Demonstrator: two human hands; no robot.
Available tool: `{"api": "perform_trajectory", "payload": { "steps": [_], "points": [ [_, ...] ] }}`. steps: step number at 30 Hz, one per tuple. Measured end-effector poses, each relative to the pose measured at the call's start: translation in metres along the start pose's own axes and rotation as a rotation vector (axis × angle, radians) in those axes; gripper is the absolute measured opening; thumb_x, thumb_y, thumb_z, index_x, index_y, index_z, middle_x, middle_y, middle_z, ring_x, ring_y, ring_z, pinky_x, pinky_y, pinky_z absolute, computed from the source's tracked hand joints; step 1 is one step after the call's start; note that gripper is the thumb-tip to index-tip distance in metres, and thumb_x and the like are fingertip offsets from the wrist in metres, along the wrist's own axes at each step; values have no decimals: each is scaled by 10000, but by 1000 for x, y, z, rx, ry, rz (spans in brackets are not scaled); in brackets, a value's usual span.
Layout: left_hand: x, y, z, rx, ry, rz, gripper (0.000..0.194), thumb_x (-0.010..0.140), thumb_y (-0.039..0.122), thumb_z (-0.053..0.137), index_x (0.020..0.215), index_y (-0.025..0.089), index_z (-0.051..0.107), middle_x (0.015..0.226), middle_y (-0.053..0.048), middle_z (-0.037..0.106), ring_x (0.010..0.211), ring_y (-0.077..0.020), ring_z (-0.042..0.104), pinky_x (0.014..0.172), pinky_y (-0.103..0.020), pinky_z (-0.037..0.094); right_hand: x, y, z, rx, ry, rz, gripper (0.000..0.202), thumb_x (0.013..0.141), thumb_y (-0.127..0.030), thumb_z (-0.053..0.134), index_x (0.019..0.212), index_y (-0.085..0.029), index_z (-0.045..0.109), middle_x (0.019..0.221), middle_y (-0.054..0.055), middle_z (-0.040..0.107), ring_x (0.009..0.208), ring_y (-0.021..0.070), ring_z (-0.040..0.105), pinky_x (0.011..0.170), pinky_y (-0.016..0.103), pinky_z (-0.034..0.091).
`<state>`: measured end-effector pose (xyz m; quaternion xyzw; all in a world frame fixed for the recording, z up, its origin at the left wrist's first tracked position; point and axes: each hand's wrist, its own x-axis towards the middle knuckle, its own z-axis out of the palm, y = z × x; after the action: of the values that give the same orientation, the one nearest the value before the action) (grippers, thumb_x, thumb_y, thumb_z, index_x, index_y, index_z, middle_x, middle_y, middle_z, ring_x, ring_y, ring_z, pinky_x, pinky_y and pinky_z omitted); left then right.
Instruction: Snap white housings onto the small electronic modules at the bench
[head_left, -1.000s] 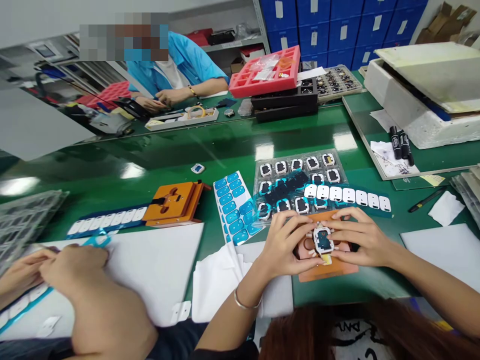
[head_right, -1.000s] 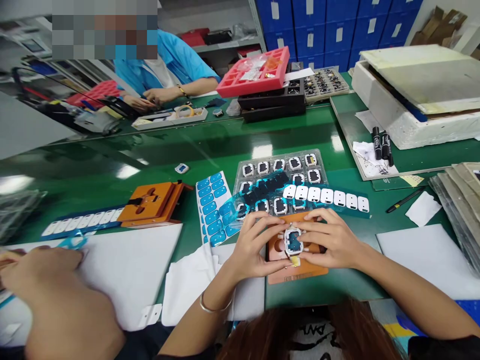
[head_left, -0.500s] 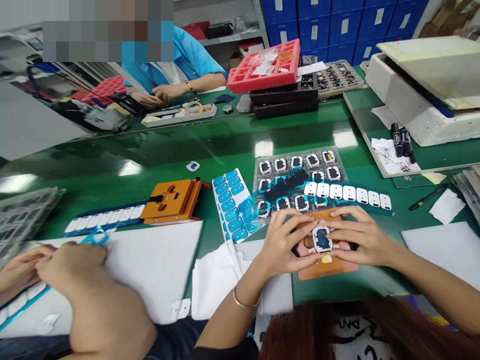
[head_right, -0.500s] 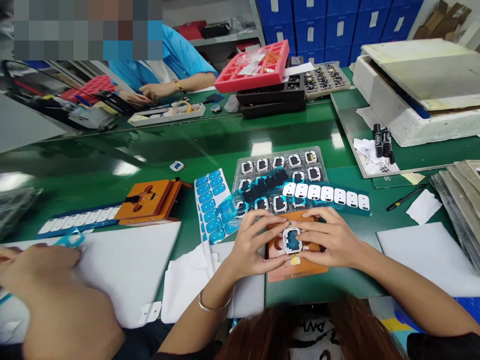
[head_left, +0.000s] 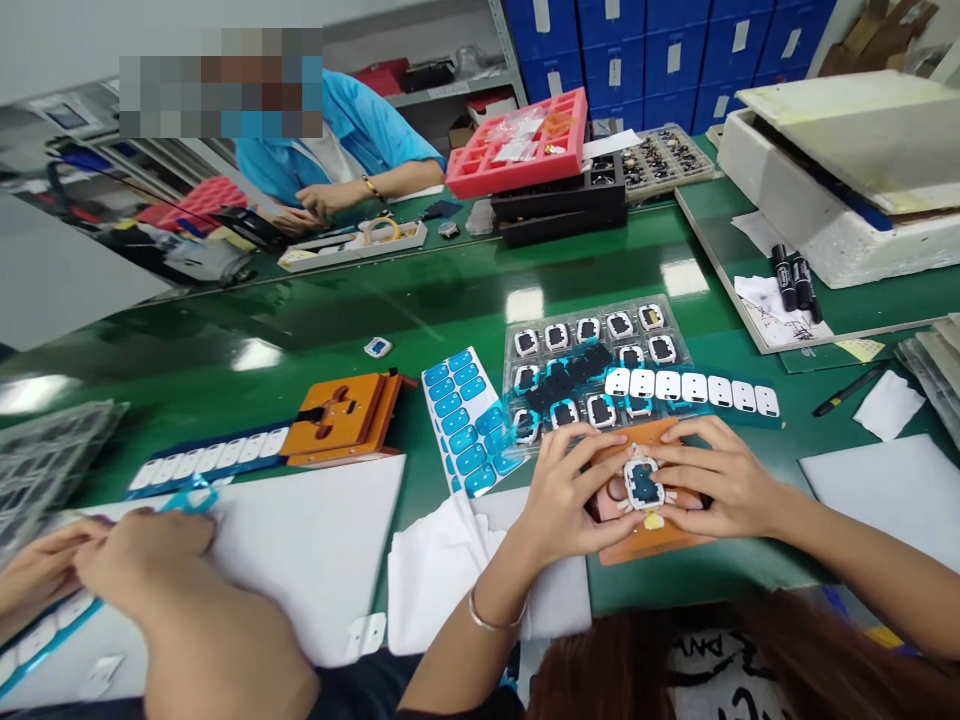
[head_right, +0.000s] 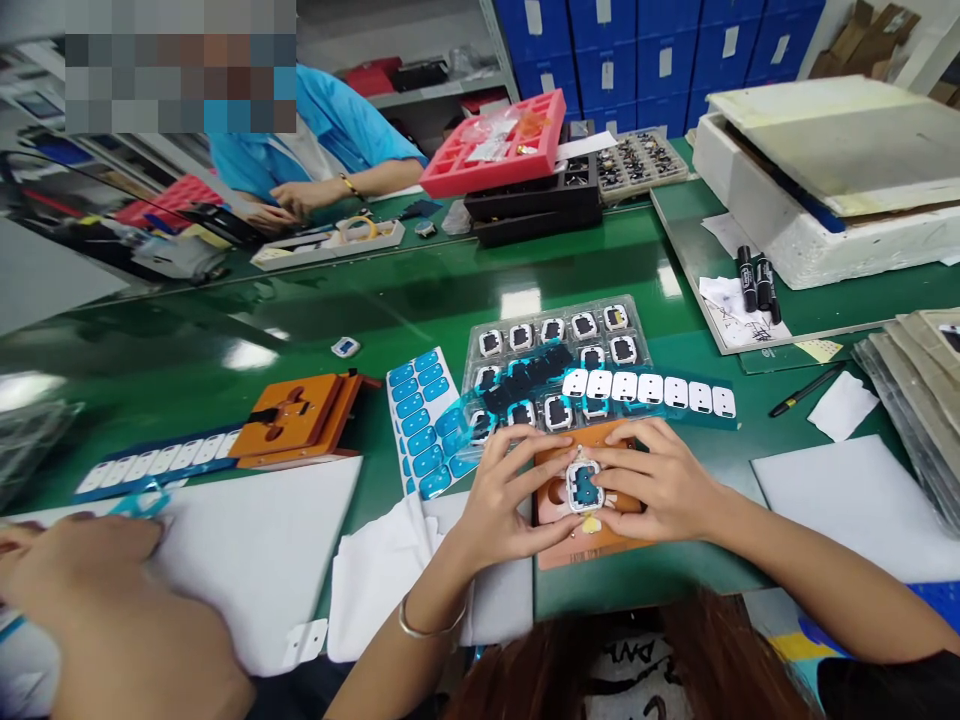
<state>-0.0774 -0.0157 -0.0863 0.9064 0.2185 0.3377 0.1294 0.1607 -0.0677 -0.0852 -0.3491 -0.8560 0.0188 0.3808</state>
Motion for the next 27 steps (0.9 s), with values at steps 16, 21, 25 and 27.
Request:
{"api": "perform_trajectory", "payload": {
  "steps": [16, 21, 25, 27],
  "points": [
    [0, 1, -3, -50, -75, -63, 505, 810, 475, 775, 1207, 211, 611, 1249, -100, 636, 1145, -301, 462, 923, -492, 438, -3, -1, 2, 62, -42, 56, 144, 895, -273, 675, 1017, -196, 669, 1211, 56, 711, 1075, 281, 576, 860, 455, 500],
    [0, 0, 2, -131, -72, -87, 480, 788, 456, 803, 1159, 218, 612, 1239, -96, 623, 1134, -291, 461, 940, -479, 420, -3, -1, 1, 110, -82, 88, 114, 902, -256, 659, 1004, -206, 665, 1202, 44, 713, 1079, 274, 576, 879, 455, 456],
    [1, 0, 10, -231, 59, -30, 536, 840, 525, 726, 1286, 266, 580, 1268, -91, 586, 1151, -266, 450, 1006, -468, 384, -5, 2, 3, 186, -85, 165, 290, 884, -297, 689, 1154, -232, 605, 1164, 75, 691, 1127, 278, 574, 915, 459, 442],
    [1, 1, 14, -224, 40, -12, 643, 832, 605, 676, 1377, 295, 534, 1333, -103, 542, 1200, -279, 411, 1038, -479, 354, -7, 4, 5, 245, -83, 213, 381, 855, -372, 736, 1166, -232, 564, 1149, 94, 664, 1128, 274, 581, 920, 450, 455]
  ]
}}
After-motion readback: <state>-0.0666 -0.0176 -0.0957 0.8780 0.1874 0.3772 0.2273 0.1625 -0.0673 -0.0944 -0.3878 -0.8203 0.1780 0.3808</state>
